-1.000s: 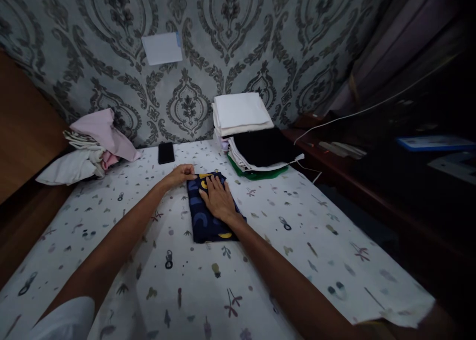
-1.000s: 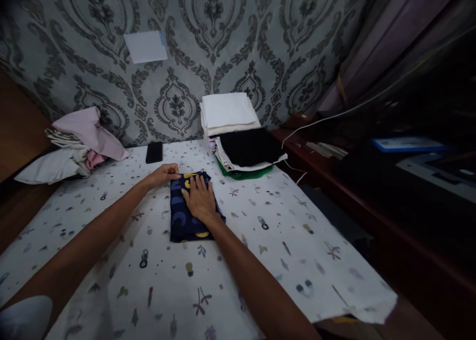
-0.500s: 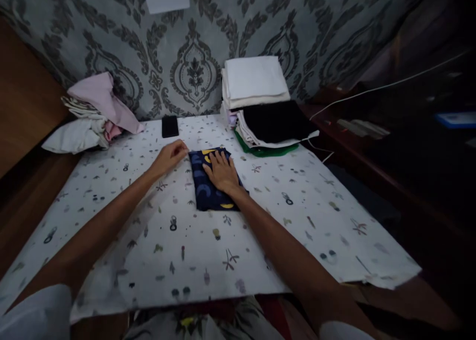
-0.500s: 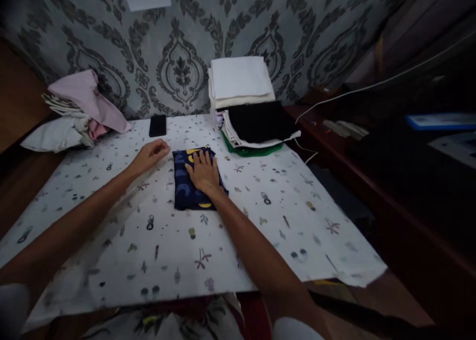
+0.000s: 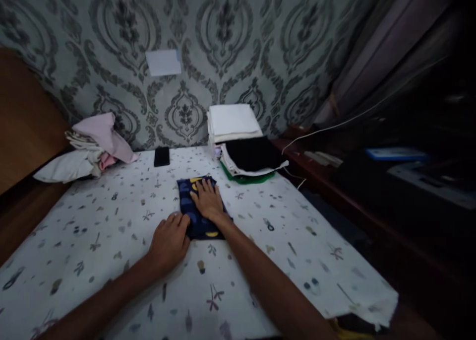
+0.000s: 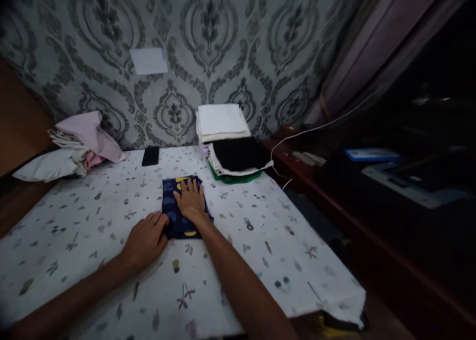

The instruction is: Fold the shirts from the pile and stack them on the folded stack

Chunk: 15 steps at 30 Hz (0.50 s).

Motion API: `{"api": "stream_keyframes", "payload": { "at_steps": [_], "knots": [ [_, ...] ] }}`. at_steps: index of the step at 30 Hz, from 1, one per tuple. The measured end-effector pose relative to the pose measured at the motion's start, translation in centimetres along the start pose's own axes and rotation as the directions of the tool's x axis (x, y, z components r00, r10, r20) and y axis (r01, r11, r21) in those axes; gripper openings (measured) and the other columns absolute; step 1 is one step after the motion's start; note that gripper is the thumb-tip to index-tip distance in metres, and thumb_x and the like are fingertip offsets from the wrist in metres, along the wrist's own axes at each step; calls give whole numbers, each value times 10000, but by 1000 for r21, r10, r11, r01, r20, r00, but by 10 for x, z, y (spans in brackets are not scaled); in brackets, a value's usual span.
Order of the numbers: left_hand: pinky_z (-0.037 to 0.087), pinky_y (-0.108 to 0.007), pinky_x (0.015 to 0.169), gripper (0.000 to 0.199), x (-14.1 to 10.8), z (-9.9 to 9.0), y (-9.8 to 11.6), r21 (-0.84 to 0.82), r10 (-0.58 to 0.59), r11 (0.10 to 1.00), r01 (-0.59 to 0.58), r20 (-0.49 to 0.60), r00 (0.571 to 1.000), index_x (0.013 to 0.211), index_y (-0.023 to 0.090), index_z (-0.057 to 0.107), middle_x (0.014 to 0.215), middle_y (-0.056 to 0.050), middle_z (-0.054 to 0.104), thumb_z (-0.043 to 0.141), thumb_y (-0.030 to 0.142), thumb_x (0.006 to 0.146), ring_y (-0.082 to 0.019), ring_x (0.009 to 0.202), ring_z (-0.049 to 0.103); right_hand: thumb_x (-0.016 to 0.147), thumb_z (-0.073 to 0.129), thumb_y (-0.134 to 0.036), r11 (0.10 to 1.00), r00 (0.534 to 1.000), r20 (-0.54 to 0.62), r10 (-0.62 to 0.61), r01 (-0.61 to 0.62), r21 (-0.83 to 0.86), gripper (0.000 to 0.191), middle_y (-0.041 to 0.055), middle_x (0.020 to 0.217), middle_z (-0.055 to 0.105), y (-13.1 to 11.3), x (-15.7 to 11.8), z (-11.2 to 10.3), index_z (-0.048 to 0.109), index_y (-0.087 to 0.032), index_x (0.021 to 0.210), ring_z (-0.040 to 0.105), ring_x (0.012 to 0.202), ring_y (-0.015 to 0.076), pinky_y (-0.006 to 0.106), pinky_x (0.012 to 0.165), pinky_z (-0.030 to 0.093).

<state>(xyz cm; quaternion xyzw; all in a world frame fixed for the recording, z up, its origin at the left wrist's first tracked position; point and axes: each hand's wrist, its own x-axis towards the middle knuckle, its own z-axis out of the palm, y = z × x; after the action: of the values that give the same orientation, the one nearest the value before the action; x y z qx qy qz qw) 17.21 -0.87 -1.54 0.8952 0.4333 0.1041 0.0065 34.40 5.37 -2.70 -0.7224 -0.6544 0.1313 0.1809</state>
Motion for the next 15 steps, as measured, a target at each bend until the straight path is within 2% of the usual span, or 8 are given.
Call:
{"api": "stream_keyframes", "payload": {
  "at_steps": [2, 4, 7, 10, 13, 15],
  "knots": [
    [479, -437, 898, 360, -1, 5, 3, 16, -23, 1000, 23, -8, 1000, 1092, 254, 566, 1176, -112, 644, 518, 105, 767, -302, 1114, 580, 1042, 338, -477, 1000, 1000, -5, -8, 8, -20, 620, 163, 1639, 285, 1, 0, -1, 381, -128, 1553, 177, 1544, 299, 504, 1235, 100],
    [483, -431, 902, 367, -5, 3, 7, 7, -56, 998, 56, 39, 998, 1089, 247, 561, 1186, -115, 636, 506, 86, 764, -299, 1117, 585, 1042, 320, -492, 999, 1000, -8, -14, 13, -34, 619, 148, 1640, 291, 1, -1, -3, 374, -153, 1558, 178, 1545, 287, 495, 1234, 102],
    [479, -396, 895, 337, -14, -12, 10, -65, -97, 992, 107, 148, 984, 1020, 240, 538, 1096, -84, 630, 481, 61, 740, -269, 1081, 594, 1046, 314, -484, 999, 1000, 14, -2, 3, -43, 616, 134, 1647, 283, -1, -3, -5, 360, -152, 1562, 171, 1546, 281, 488, 1234, 95],
    [481, -359, 853, 313, -18, -28, 2, -215, -151, 959, 184, 162, 975, 995, 240, 501, 1055, -49, 624, 470, 78, 729, -231, 1007, 610, 1050, 317, -436, 999, 1000, 17, 18, -17, -51, 579, 128, 1632, 329, -3, -3, -10, 392, -137, 1541, 215, 1532, 273, 466, 1231, 131],
    [495, -317, 713, 228, -14, -33, -16, -454, -230, 845, 282, 167, 959, 1023, 234, 487, 915, -14, 648, 486, 197, 799, -187, 774, 631, 1056, 252, -328, 998, 999, -24, 27, -28, -55, 516, 138, 1576, 424, 0, 3, -21, 460, -134, 1487, 344, 1468, 252, 414, 1193, 235],
    [471, -279, 564, 214, -7, -31, -26, -605, -255, 713, 354, 246, 935, 1011, 219, 500, 791, 4, 638, 494, 365, 856, -166, 624, 616, 1037, 247, -237, 998, 998, -53, 17, -20, -60, 498, 150, 1571, 418, 4, 13, -32, 475, -123, 1465, 361, 1446, 251, 398, 1171, 260]
  ]
}}
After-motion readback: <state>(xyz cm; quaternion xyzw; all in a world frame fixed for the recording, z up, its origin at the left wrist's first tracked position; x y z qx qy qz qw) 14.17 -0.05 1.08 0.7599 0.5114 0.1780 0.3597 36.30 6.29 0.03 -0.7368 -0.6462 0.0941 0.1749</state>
